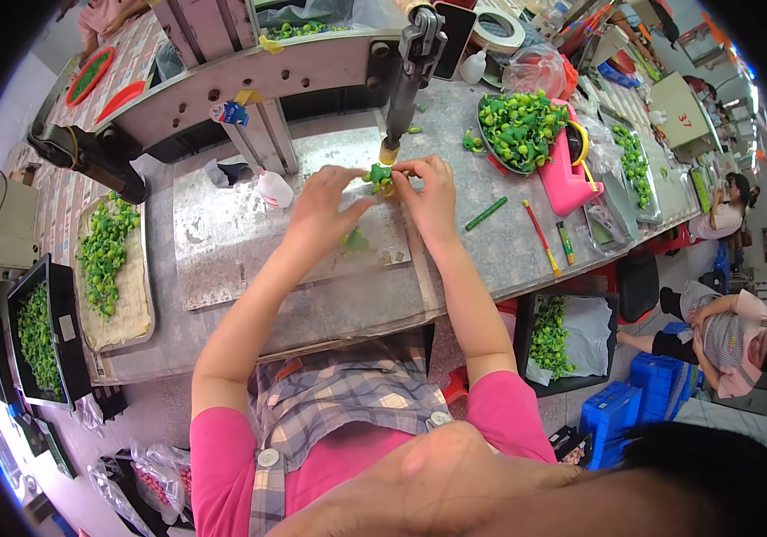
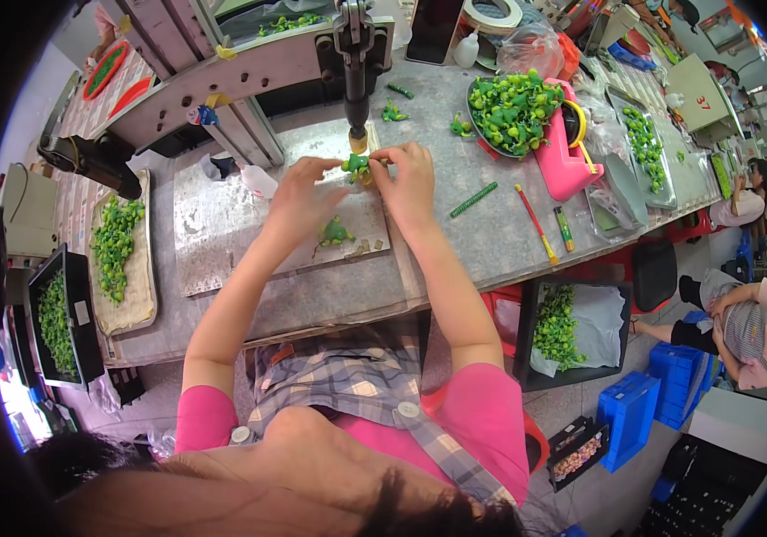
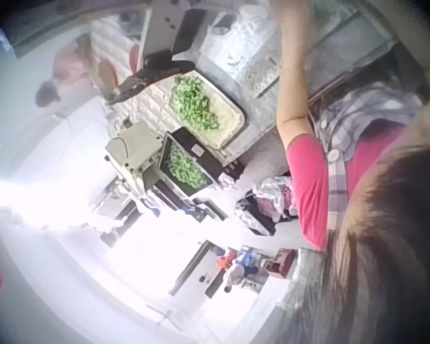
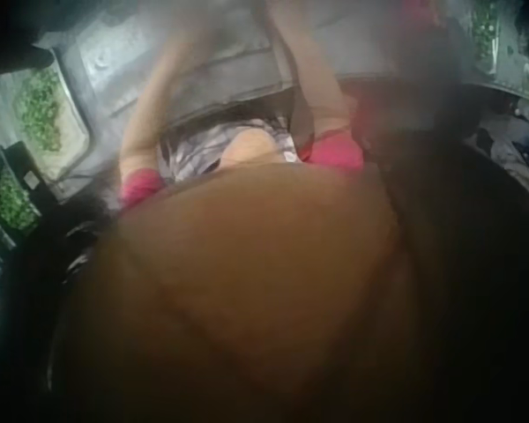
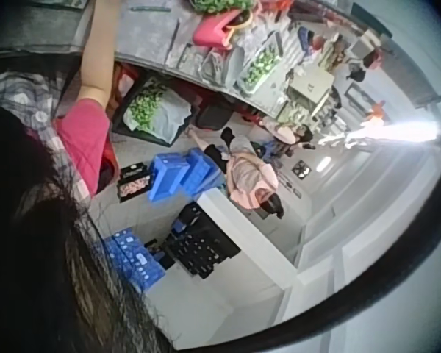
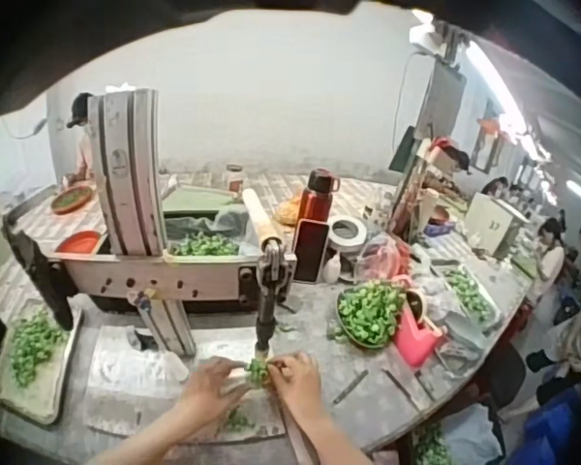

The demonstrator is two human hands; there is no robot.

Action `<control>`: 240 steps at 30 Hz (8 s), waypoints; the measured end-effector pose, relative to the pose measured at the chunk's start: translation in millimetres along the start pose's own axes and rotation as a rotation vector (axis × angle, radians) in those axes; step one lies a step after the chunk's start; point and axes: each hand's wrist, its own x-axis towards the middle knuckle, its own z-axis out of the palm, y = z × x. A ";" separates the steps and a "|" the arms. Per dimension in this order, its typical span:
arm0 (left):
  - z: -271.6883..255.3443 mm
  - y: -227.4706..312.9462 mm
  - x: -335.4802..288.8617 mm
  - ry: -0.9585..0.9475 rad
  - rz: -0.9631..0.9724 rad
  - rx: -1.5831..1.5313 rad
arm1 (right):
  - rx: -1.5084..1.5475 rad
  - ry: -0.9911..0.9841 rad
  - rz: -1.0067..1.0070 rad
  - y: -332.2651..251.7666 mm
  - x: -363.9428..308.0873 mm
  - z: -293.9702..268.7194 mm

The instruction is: The person assembles small toy figures by applying glue with a squeeze bottle, attaching parts by hand, and pressing components together using a press machine.

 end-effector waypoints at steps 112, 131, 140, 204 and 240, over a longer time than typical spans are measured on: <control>28.6 -37.9 33.0 -0.137 -0.355 -0.595 | 0.254 0.079 -0.075 33.9 -0.7 10.4; -8.3 -18.1 -44.0 -0.045 -0.290 -0.202 | 0.424 -0.075 0.034 37.9 -2.9 9.8; -10.0 0.4 -51.1 -0.026 -0.271 -0.114 | 0.598 0.109 0.141 32.7 -3.2 -13.4; -23.2 13.8 -117.1 -0.016 -0.373 -1.065 | 1.186 -0.352 0.576 -86.7 -116.1 -19.2; -108.4 -52.9 -178.9 0.469 -0.492 -0.906 | 0.263 -0.507 0.343 -11.9 133.7 -54.1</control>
